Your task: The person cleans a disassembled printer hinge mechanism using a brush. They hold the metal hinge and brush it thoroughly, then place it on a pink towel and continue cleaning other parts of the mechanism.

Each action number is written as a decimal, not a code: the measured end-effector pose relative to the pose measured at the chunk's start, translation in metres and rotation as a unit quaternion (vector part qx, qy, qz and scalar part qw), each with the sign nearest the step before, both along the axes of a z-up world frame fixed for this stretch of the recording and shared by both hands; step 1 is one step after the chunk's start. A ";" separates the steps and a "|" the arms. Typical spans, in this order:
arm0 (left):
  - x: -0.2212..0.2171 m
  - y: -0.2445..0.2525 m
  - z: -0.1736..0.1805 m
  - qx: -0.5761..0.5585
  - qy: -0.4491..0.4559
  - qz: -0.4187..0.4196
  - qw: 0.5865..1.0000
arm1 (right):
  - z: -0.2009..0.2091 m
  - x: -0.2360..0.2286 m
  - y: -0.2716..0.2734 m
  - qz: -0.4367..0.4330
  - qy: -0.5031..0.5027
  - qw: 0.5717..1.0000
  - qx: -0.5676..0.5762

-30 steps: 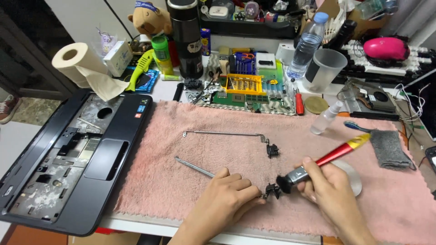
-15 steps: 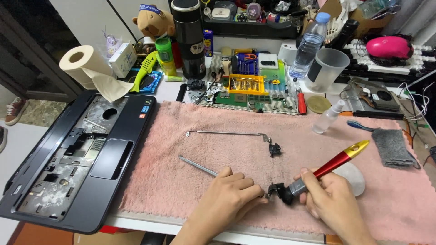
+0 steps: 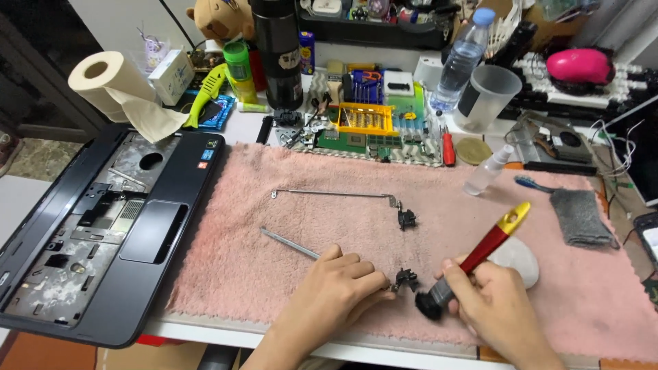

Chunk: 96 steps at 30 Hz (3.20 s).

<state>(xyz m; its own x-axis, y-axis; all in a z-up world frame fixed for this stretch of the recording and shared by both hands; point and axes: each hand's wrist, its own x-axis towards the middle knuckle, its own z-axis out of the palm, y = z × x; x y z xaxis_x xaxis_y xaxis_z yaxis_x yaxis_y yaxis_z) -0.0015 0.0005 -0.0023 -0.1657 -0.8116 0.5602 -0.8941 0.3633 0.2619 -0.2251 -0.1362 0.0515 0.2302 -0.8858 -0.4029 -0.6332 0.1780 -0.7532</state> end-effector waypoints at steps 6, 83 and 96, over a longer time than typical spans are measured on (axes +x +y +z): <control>0.001 0.000 -0.002 0.003 0.006 -0.009 1.000 | -0.024 -0.001 -0.003 0.023 -0.108 0.987 -0.113; 0.001 0.004 -0.003 0.029 0.036 -0.019 0.999 | 0.010 0.035 -0.053 0.292 0.020 0.947 -0.132; 0.003 0.005 0.002 0.003 -0.014 -0.020 1.000 | -0.005 0.039 -0.055 0.221 0.019 0.957 -0.185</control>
<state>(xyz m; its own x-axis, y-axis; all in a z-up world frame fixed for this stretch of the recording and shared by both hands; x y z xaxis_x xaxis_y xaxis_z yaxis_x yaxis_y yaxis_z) 0.0013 0.0059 -0.0005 -0.2132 -0.8072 0.5504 -0.8860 0.3972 0.2394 -0.1863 -0.1917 0.0465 0.6067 -0.7891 -0.0956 -0.6129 -0.3878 -0.6884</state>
